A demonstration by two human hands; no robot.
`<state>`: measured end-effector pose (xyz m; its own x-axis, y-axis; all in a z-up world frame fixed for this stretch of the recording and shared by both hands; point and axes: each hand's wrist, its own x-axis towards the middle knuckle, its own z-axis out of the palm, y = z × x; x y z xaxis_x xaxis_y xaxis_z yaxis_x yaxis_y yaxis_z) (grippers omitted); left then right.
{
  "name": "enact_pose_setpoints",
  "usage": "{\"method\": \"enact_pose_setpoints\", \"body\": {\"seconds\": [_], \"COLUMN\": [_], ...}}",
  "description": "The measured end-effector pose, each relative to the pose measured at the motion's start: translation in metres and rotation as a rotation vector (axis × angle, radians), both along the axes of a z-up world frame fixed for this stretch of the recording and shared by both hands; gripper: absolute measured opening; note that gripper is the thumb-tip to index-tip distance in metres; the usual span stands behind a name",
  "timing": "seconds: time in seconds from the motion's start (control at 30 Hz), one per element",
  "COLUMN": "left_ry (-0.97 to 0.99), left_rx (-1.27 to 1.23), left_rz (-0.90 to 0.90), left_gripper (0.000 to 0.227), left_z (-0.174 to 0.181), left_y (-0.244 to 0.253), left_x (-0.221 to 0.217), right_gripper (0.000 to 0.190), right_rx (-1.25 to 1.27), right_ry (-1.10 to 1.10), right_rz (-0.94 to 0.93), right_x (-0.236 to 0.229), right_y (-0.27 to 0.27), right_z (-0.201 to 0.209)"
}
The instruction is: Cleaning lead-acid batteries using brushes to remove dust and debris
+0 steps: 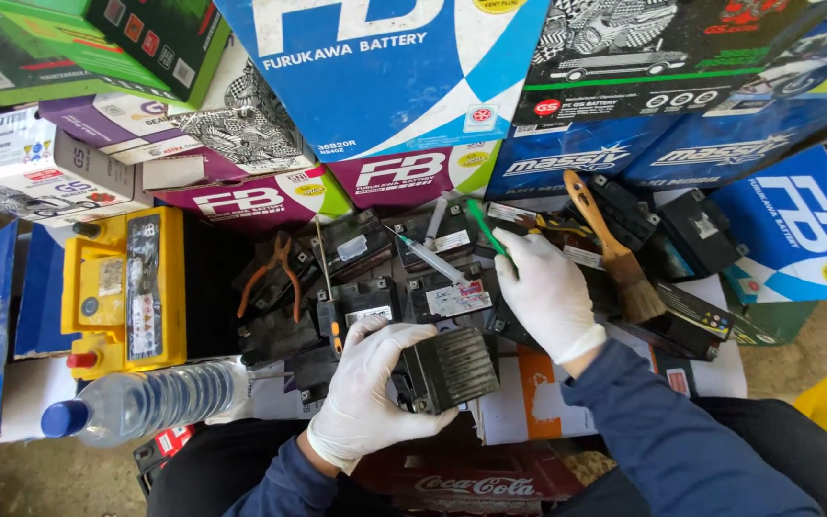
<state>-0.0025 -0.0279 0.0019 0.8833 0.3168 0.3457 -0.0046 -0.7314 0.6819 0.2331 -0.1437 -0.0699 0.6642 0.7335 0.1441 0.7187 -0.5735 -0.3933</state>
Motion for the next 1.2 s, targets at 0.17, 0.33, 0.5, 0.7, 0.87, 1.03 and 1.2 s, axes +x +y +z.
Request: {"method": "enact_pose_setpoints", "body": {"seconds": [0.17, 0.33, 0.5, 0.7, 0.87, 1.03, 1.2], "left_ry": [0.018, 0.062, 0.075, 0.067, 0.022, 0.020, 0.016], "left_rx": [-0.051, -0.072, -0.066, -0.062, -0.067, -0.053, -0.037], "left_rz": [-0.046, -0.087, -0.107, -0.103, -0.111, -0.109, -0.124], "left_gripper": [0.076, 0.076, 0.076, 0.075, 0.072, 0.076, 0.076], "left_z": [0.004, 0.005, 0.004, 0.005, 0.009, 0.007, 0.008], "left_y": [0.005, 0.011, 0.014, 0.014, 0.012, 0.010, 0.011], "left_x": [0.000, -0.001, -0.001, -0.002, 0.001, 0.003, 0.004], "right_gripper": [0.036, 0.032, 0.031, 0.029, 0.046, 0.055, 0.060], "right_rx": [-0.033, -0.066, 0.044, 0.065, -0.255, -0.337, -0.247], "right_ry": [-0.042, 0.012, -0.070, -0.107, -0.071, 0.069, 0.225], "right_rz": [0.010, 0.060, 0.145, 0.005, -0.144, -0.243, -0.307], "right_x": [-0.004, -0.007, -0.005, 0.022, 0.093, 0.107, 0.106], "right_y": [0.017, 0.019, 0.013, -0.006, -0.049, -0.056, -0.057], "right_z": [-0.008, -0.021, -0.022, 0.054, 0.004, -0.014, 0.002]}}
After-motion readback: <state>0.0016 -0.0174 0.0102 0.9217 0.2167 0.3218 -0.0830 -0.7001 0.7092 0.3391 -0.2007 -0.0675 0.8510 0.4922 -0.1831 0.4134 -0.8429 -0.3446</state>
